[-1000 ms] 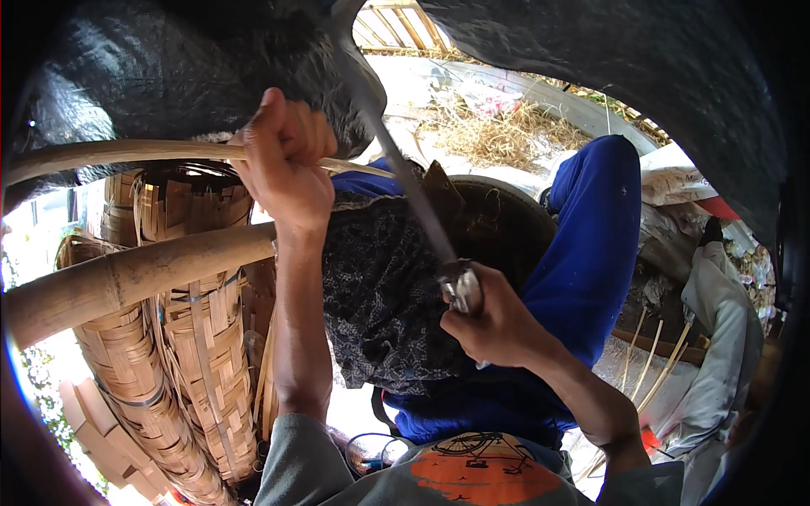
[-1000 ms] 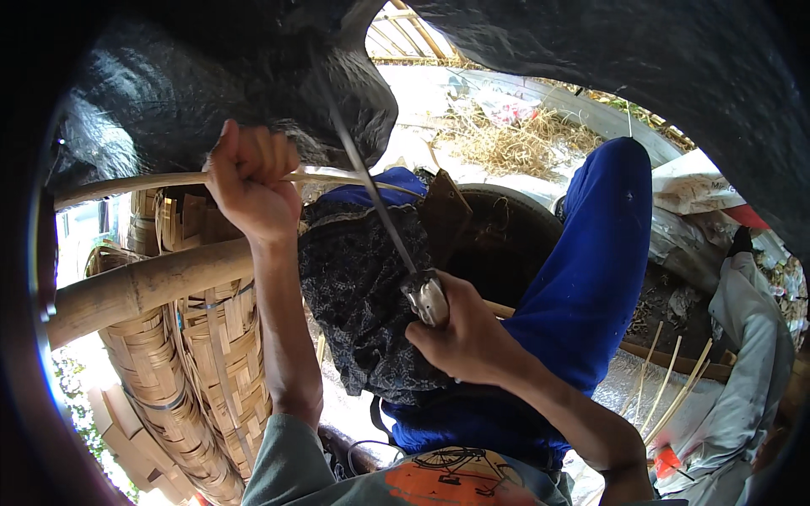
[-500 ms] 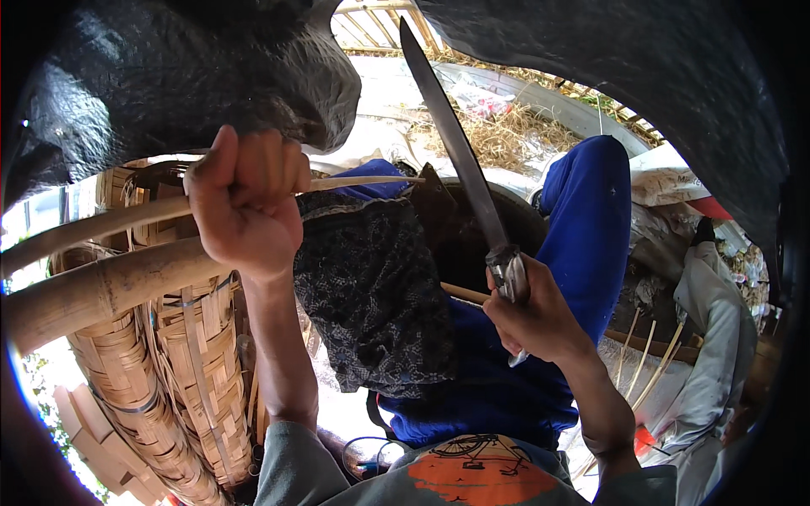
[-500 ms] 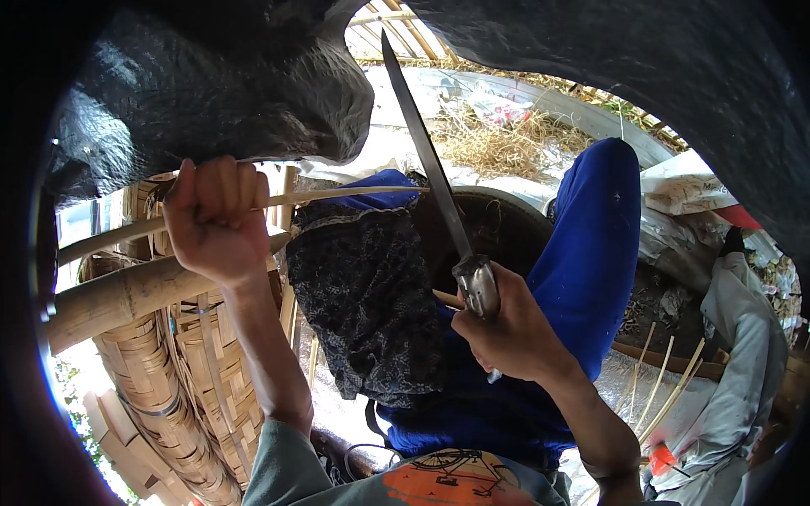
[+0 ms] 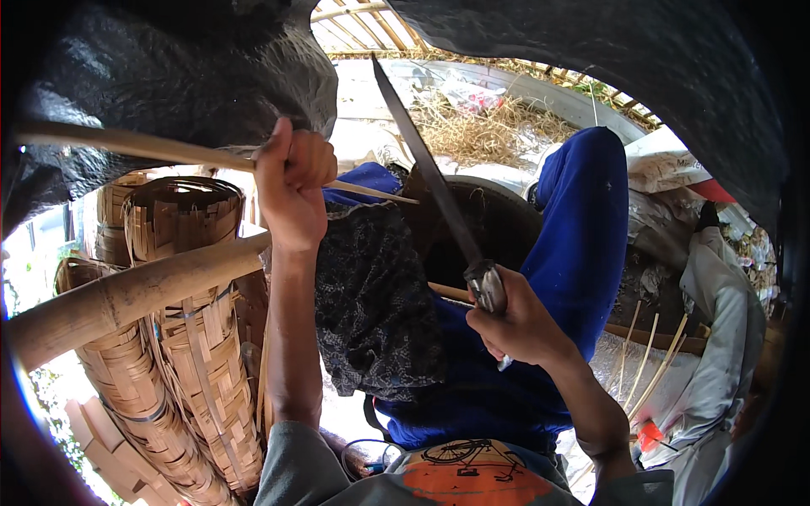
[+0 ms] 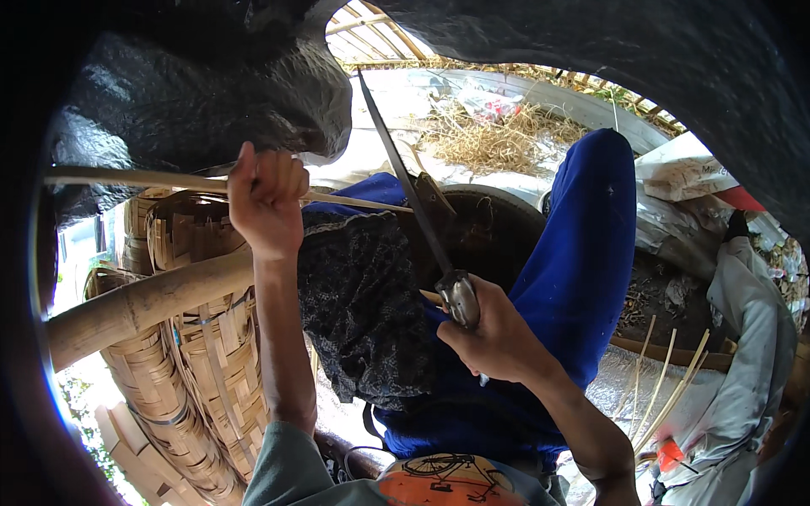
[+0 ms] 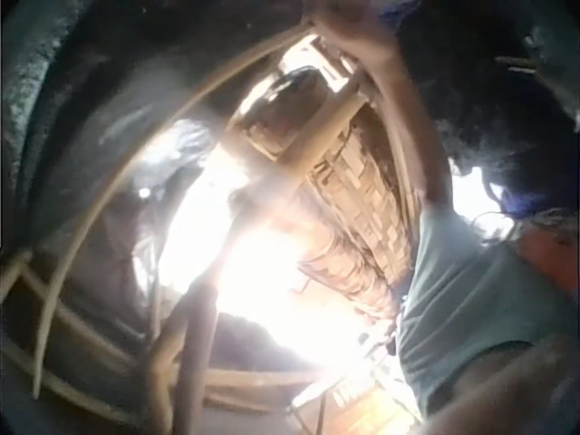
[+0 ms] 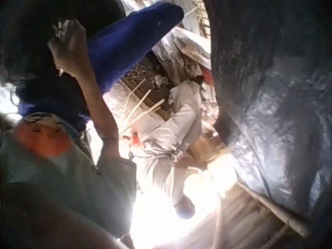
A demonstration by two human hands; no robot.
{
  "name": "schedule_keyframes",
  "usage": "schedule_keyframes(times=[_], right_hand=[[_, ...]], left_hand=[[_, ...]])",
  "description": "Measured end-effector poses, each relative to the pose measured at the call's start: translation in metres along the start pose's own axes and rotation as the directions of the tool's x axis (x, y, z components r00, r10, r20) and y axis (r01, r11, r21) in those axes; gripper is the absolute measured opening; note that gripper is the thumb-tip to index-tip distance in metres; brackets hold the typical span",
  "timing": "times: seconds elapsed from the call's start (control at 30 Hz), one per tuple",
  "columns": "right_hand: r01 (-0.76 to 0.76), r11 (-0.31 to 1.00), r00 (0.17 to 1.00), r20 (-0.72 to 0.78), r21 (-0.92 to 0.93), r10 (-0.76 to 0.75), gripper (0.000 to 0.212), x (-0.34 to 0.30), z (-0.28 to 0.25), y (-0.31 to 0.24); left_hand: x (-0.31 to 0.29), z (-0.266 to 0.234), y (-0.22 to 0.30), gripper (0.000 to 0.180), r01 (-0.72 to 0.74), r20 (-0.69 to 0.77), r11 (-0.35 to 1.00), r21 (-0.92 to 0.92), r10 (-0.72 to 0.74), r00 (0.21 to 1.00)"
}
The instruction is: The person shaves a thin bamboo stick with a small knife and then scrapes and splits the bamboo stick using a large knife.
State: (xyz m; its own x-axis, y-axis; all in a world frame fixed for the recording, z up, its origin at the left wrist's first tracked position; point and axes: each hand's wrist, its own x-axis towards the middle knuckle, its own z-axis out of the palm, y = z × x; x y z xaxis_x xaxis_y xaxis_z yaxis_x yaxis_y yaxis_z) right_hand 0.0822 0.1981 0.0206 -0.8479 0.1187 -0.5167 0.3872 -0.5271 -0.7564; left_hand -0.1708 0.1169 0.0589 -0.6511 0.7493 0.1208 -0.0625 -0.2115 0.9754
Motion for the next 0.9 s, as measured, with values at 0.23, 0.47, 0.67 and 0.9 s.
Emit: schedule_keyframes(times=[0.23, 0.47, 0.67, 0.9], right_hand=[[-0.113, 0.969, 0.99, 0.053, -0.222, 0.127, 0.02, 0.016, 0.002, 0.013], [0.008, 0.991, 0.999, 0.046, -0.136, -0.001, 0.018, 0.015, 0.016, 0.013], [-0.128, 0.952, 0.978, 0.126, -0.278, 0.168, 0.021, 0.026, 0.001, 0.005], [-0.322, 0.937, 0.921, 0.277, 0.137, 0.276, 0.014, 0.027, 0.003, 0.013]], left_hand=[[-0.017, -0.012, -0.011, 0.043, -0.085, 0.026, 0.986, -0.143, 0.09, 0.996], [-0.017, -0.012, -0.008, 0.043, -0.15, 0.066, 0.971, -0.188, 0.165, 0.984], [-0.03, -0.02, -0.008, 0.043, -0.156, -0.013, 0.965, -0.212, 0.156, 0.988], [-0.026, -0.011, -0.01, 0.042, -0.175, 0.129, 0.974, -0.142, 0.193, 0.973]])
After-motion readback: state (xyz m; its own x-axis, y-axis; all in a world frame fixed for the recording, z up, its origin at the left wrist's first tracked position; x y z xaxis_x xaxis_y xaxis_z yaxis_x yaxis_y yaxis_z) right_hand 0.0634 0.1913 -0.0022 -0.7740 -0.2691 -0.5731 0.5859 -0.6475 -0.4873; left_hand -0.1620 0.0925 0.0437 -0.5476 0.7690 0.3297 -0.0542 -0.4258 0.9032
